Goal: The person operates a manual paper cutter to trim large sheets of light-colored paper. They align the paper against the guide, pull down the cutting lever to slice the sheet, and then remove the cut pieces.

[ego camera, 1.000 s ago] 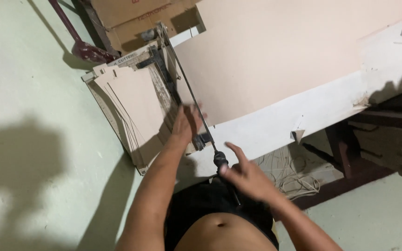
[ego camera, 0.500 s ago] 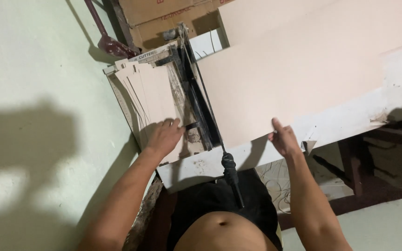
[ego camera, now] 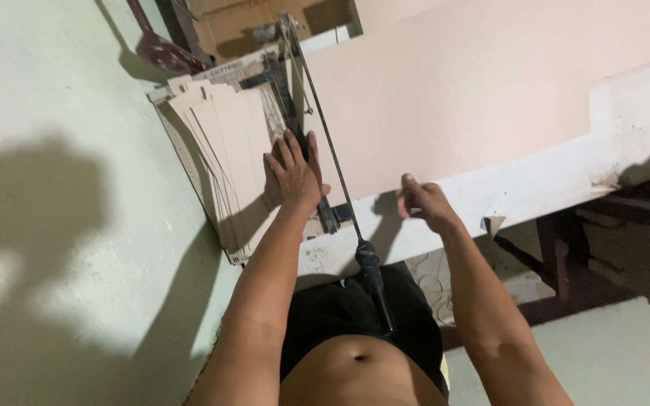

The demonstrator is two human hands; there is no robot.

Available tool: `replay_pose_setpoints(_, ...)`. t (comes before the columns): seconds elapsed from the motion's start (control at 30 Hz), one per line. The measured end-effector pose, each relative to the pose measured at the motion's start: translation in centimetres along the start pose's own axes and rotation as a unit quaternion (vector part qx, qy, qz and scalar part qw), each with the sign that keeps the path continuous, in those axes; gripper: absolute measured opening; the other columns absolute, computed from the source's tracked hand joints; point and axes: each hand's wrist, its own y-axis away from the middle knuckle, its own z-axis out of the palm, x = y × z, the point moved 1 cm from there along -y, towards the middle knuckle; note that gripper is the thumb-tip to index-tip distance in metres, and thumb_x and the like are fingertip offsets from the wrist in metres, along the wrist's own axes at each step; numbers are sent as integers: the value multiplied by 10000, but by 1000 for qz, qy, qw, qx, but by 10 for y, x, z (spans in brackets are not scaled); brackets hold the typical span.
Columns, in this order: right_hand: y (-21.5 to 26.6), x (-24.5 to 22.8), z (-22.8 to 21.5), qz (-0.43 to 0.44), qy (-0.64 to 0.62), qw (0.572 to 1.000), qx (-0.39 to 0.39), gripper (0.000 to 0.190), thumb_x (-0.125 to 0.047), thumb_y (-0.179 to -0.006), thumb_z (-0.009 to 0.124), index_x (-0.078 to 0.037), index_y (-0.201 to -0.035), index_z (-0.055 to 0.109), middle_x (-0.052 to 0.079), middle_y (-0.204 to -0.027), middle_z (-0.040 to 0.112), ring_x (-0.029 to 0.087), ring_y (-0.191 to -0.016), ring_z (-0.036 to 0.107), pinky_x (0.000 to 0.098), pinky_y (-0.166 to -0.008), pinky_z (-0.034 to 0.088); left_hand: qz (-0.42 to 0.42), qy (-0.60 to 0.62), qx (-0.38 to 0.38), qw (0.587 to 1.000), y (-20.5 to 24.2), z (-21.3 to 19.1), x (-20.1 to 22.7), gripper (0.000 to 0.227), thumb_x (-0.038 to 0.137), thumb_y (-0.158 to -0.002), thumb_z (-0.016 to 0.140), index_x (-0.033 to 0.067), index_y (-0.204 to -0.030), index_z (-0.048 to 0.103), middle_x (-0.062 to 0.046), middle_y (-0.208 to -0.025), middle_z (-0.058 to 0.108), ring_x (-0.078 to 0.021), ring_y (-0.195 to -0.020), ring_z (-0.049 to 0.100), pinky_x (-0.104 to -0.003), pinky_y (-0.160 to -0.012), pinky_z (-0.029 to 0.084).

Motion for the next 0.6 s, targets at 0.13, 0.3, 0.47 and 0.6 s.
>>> replay_pose_setpoints(0.13,80,-40,43,-6,456,889,-42,542,-602,-1049,441,-117,-1215,619,171,-749,761,308,-657,771,416,-660,620,-33,-36,0,999,-10,12,2,1214,392,-804,839,138,-1643,-1,-309,-1654,-67,-492,-1530,-43,-784,-1125,-30)
replay_pose_setpoints(0.3,224,-75,115,-28,601,791,-107,1037,-794,-845,460,-221,-1646,137,259,-1003,756,454,-930,753,521,-843,621,-41,-60,-1,997,-13,9,5,1199,409,-823,827,141,-1642,-7,-308,-1654,-72,-486,-1531,-46,-785,-1117,-38)
replay_pose_setpoints(0.47,92,120,82,-152,646,747,-27,887,-219,-919,516,-125,-1671,54,253,-1037,685,478,-791,731,584,-672,591,-31,-7,-34,999,-6,2,1,1185,350,-825,820,154,-1631,-26,-317,-1646,-90,-485,-1532,-76,-782,-1113,-103)
replay_pose_setpoints(0.6,88,126,74,-161,628,761,-31,927,-231,-905,550,-149,-1671,35,247,-1046,676,508,-807,721,609,-693,593,-28,-31,-20,999,-15,17,0,1185,368,-825,812,158,-1633,-28,-323,-1650,-63,-473,-1542,-61,-787,-1114,-96)
